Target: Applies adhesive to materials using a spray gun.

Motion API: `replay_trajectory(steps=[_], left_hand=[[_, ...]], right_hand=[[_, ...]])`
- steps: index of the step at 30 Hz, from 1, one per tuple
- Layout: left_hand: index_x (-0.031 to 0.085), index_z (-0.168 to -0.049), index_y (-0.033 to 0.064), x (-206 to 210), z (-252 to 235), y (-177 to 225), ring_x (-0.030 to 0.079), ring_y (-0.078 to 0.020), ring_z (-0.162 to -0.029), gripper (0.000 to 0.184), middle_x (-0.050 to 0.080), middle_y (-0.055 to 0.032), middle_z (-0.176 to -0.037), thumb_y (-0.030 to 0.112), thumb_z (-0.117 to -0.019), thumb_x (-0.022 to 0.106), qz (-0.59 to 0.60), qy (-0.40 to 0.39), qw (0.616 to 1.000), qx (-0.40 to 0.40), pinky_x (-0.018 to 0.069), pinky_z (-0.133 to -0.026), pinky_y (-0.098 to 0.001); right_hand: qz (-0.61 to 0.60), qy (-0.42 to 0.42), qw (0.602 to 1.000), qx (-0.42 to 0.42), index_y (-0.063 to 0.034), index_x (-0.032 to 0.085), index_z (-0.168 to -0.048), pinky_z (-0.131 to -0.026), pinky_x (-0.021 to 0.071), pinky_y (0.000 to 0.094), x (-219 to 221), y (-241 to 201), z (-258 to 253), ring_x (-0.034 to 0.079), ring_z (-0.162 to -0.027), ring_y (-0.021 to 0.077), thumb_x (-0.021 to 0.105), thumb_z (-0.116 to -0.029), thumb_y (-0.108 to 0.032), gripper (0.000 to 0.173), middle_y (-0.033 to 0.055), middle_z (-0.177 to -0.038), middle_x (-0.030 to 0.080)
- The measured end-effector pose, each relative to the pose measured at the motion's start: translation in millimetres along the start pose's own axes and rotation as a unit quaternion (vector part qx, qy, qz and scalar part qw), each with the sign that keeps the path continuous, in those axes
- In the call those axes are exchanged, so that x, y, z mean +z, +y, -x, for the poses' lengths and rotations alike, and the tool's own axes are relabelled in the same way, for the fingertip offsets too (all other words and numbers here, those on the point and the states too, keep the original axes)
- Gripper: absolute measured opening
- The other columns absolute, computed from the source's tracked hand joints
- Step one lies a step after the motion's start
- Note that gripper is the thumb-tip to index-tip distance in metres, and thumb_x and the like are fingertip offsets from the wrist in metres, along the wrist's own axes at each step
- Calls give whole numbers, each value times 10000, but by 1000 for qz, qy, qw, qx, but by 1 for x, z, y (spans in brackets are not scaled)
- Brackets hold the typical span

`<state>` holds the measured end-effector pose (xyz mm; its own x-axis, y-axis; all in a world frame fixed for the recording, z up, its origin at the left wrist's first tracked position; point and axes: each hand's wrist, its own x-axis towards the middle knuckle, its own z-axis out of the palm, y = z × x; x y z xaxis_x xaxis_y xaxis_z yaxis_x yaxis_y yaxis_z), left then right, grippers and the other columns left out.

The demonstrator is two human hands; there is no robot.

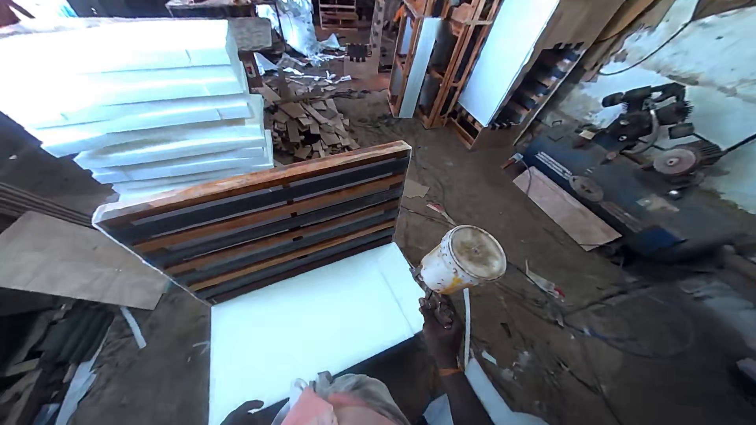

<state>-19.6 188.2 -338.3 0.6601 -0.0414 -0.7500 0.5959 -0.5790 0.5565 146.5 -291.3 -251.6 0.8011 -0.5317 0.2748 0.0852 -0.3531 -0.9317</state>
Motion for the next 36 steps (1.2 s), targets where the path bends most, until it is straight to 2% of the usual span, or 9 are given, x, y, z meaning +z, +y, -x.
replay_trajectory(steps=[3,7,10,14,18,22,26,31,36], left_hand=[[548,-1447,63,-4,5,-30,684,-327,-1128,469,683,-221,-1255,297,-1044,594,27,21,999,-4,525,-1020,-510],[577,-1419,56,-11,22,-61,664,-340,-1173,424,672,-220,-1281,263,-1048,576,20,40,999,-12,499,-1059,-526],[564,-1412,2,-16,44,-81,643,-368,-1204,425,651,-250,-1307,238,-1058,568,46,51,997,-25,477,-1082,-532],[569,-1413,28,-24,69,-122,661,-360,-1175,437,667,-233,-1283,266,-1047,592,79,67,992,-65,496,-1058,-536],[608,-1373,26,-30,81,-169,680,-372,-1122,415,687,-239,-1231,273,-1040,601,89,83,989,-83,514,-1024,-553],[589,-1402,60,-41,96,-200,665,-368,-1165,435,682,-220,-1265,301,-1039,602,118,84,983,-113,500,-1039,-557],[586,-1405,76,-51,109,-225,678,-373,-1137,436,690,-224,-1246,330,-1051,582,124,94,981,-114,511,-1015,-571],[581,-1418,80,-64,118,-240,671,-370,-1157,437,684,-224,-1264,325,-1057,562,125,97,979,-130,500,-1031,-572],[580,-1416,59,-73,121,-231,645,-391,-1188,445,658,-242,-1299,319,-1054,573,136,101,976,-137,479,-1046,-584]], right_hand=[[-13,-41,999,-7,8,711,-1131,-657,634,328,24,-9,21,712,-699,113,811,-860,-237,379,56,-896,755],[-47,-107,993,-30,10,703,-1164,-607,626,309,58,-30,53,702,-667,102,799,-874,-223,384,48,-906,757],[-74,-149,985,-50,14,705,-1157,-651,636,292,88,-47,76,714,-703,92,802,-870,-199,370,37,-921,762],[-107,-229,966,-52,7,703,-1163,-612,627,298,126,-74,112,707,-686,103,789,-882,-187,352,32,-916,761],[-128,-287,948,-54,-5,716,-1155,-665,636,288,162,-100,147,717,-719,101,796,-882,-171,330,24,-916,764],[-137,-334,931,-61,-25,726,-1133,-686,637,281,193,-118,178,720,-729,94,801,-881,-188,309,10,-903,765],[-159,-384,909,-37,-34,721,-1090,-499,584,301,217,-134,201,645,-556,122,790,-898,-190,256,24,-829,736],[-151,-372,914,-59,-36,721,-1064,-528,583,280,235,-151,215,644,-571,90,785,-898,-207,247,-1,-809,730],[-151,-328,930,-70,-16,716,-1077,-563,593,269,233,-149,206,660,-608,82,784,-887,-167,252,3,-827,734]])
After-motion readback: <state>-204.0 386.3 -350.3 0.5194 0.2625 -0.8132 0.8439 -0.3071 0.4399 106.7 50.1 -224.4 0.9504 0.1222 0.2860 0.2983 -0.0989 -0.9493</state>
